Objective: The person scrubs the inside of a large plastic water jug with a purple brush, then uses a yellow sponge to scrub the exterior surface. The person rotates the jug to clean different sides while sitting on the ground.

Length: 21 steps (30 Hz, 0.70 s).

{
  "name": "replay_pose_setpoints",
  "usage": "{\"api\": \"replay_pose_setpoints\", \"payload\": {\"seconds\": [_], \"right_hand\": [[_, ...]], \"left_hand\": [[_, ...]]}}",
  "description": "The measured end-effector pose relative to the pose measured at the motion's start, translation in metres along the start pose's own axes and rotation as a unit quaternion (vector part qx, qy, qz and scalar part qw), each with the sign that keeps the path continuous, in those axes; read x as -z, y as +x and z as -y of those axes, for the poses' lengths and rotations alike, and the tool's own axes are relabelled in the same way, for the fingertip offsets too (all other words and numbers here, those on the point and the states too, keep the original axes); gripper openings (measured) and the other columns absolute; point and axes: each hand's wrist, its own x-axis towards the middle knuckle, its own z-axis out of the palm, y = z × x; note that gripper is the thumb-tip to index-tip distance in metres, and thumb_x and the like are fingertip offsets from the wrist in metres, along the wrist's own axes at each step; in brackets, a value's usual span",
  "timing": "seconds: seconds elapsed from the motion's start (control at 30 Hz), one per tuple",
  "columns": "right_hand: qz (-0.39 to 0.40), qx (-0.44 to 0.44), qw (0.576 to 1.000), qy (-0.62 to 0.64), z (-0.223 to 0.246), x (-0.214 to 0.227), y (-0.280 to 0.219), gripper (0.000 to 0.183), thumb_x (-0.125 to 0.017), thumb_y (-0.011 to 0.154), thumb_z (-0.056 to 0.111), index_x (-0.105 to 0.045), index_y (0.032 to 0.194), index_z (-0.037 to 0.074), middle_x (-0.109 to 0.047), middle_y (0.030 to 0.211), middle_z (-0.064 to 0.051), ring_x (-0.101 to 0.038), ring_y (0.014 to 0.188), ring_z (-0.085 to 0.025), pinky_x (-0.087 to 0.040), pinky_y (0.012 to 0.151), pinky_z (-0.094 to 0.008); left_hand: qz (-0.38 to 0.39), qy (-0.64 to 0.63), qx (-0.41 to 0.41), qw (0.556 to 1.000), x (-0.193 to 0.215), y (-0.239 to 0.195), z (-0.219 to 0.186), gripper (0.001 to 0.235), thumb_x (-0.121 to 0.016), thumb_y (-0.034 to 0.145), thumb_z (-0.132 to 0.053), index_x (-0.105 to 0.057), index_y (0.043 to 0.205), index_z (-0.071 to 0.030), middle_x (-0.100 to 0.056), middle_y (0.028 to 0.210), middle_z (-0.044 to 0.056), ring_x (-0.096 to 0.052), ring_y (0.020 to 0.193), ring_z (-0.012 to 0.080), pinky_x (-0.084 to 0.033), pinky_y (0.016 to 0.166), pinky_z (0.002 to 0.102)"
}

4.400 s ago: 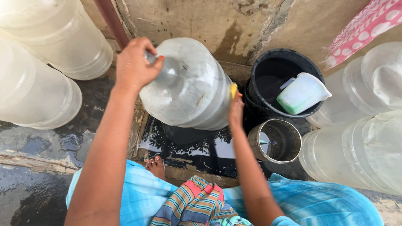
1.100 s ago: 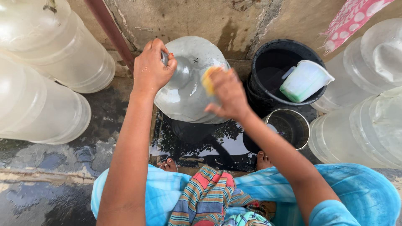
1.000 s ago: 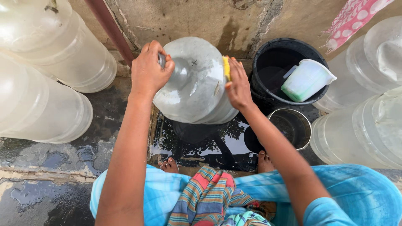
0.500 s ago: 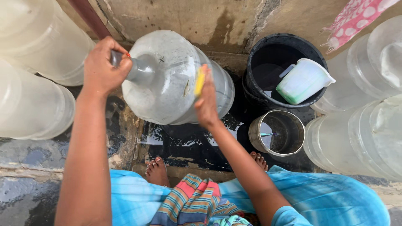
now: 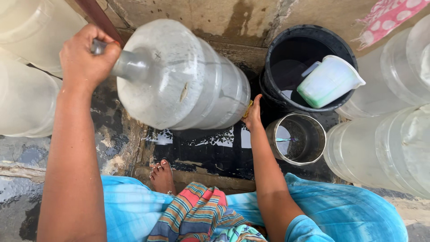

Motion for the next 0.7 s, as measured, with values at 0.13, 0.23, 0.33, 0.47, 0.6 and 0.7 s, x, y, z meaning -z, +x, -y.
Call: {"api": "replay_pose_setpoints", "payload": {"seconds": [0.13,0.23,0.33,0.47,0.6,0.7], "right_hand": [[-0.052,0.045,0.994,-0.082,0.022,-0.014,-0.011,0.118,-0.012,0.080,0.092,-0.015,0.164,0.009,-0.022,0.167,-0.019,-0.022,0.153,-0.038,-0.015,0.121,-0.061],[-0.073,0.200,0.959,-0.188,0.043,-0.059,-0.029,0.102,-0.026,0.091,0.081,-0.034,0.159,0.006,-0.041,0.159,-0.018,-0.040,0.145,-0.034,-0.030,0.119,-0.051],[-0.059,0.440,0.847,-0.292,0.064,-0.136,-0.073,0.072,-0.036,0.111,0.064,-0.054,0.148,0.005,-0.057,0.152,-0.017,-0.056,0.141,-0.030,-0.042,0.122,-0.043],[0.113,0.549,0.742,-0.367,0.065,-0.208,-0.171,0.076,-0.022,0.115,0.059,-0.005,0.169,0.007,-0.010,0.176,-0.025,-0.004,0.163,-0.040,0.000,0.133,-0.047],[0.011,0.535,0.728,-0.429,0.048,-0.219,-0.186,0.083,-0.009,0.104,0.067,-0.013,0.168,0.015,-0.012,0.175,-0.020,-0.002,0.162,-0.035,0.008,0.129,-0.054],[-0.116,0.409,0.807,-0.410,0.035,-0.175,-0.125,0.087,-0.012,0.100,0.072,-0.015,0.167,0.016,-0.017,0.173,-0.016,-0.009,0.159,-0.035,-0.001,0.129,-0.057]], "left_hand": [[-0.003,0.054,0.039,0.998,0.005,-0.002,0.005,0.025,-0.074,0.090,-0.035,-0.071,0.095,-0.010,-0.073,0.088,0.012,-0.071,0.083,0.0311,-0.053,0.079,0.043],[-0.006,0.063,0.049,0.997,0.002,-0.007,0.008,0.027,-0.072,0.091,-0.035,-0.068,0.095,-0.008,-0.072,0.088,0.015,-0.071,0.084,0.0342,-0.054,0.079,0.045],[-0.043,0.082,0.027,0.995,-0.012,-0.006,0.006,0.028,-0.074,0.089,-0.033,-0.065,0.092,-0.007,-0.074,0.086,0.013,-0.071,0.083,0.0355,-0.053,0.078,0.047],[-0.145,0.112,-0.046,0.982,-0.025,-0.004,0.011,0.012,-0.072,0.085,-0.018,-0.067,0.091,-0.009,-0.073,0.088,0.014,-0.071,0.082,0.0352,-0.053,0.074,0.047],[-0.113,0.070,-0.032,0.991,-0.020,-0.003,0.016,0.006,-0.071,0.085,-0.015,-0.069,0.089,-0.011,-0.074,0.087,0.010,-0.072,0.079,0.0286,-0.056,0.075,0.042],[-0.075,0.030,-0.013,0.997,-0.014,-0.002,0.021,0.006,-0.072,0.086,-0.017,-0.070,0.089,-0.011,-0.073,0.083,0.009,-0.072,0.075,0.0251,-0.056,0.075,0.040]]}}
